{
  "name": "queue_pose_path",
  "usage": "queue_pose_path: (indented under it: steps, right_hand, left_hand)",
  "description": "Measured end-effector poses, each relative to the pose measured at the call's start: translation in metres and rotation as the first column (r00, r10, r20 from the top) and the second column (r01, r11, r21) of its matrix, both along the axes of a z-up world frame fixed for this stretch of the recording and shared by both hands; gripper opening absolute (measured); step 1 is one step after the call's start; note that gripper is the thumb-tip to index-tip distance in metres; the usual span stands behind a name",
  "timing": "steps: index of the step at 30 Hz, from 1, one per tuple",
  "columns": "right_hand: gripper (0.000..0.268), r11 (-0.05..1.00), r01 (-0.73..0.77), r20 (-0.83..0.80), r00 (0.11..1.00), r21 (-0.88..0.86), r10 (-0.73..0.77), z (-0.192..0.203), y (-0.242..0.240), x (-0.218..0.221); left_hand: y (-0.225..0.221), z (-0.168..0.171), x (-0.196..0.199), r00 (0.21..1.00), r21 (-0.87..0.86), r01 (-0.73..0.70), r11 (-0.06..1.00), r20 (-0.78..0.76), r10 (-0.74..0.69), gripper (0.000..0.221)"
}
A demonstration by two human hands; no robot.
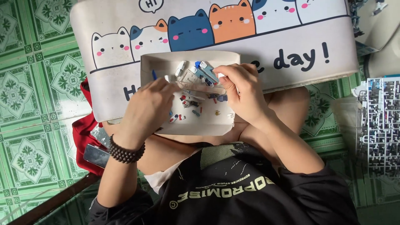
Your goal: The person assembles small plastic model parts by hand, picking pieces from a tray and snapping them together. The person works on a lap tray with scattered components and occasionally adjusts the assembled sub-assembly.
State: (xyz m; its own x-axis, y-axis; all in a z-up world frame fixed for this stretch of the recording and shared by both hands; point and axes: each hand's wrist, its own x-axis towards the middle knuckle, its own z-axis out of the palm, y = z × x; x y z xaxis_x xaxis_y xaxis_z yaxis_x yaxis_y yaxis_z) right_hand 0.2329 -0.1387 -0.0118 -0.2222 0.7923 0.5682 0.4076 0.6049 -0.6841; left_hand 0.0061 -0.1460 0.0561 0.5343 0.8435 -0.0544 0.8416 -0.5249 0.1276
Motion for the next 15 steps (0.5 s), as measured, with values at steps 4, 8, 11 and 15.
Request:
queue_pose_path:
  steps: [4, 8, 11, 15]
  right_hand:
    - [0.017, 1.000, -0.018, -0.029, 0.999, 0.001, 0.018, 0.002, 0.003, -0.003]
    - [0.015, 0.998, -0.045, -0.099, 0.994, -0.054, 0.040, 0.009, 0.002, -0.002]
    - [0.015, 0.988, -0.078, -0.240, 0.970, -0.134, 0.044, 0.013, 0.000, -0.001]
    - [0.020, 0.892, -0.284, -0.506, 0.860, -0.353, 0.074, 0.021, -0.004, 0.004]
  left_hand:
    - [0.004, -0.011, 0.012, 0.998, 0.010, 0.016, 1.000, -0.062, -0.015, 0.008]
    - [0.007, -0.013, 0.016, 0.995, 0.001, 0.047, 0.999, -0.086, -0.047, 0.008]
    - [0.009, -0.011, 0.020, 0.994, -0.021, 0.032, 0.999, -0.100, -0.034, 0.008]
    - [0.012, 0.001, 0.027, 0.995, -0.132, 0.051, 0.990, -0.081, -0.062, 0.009]
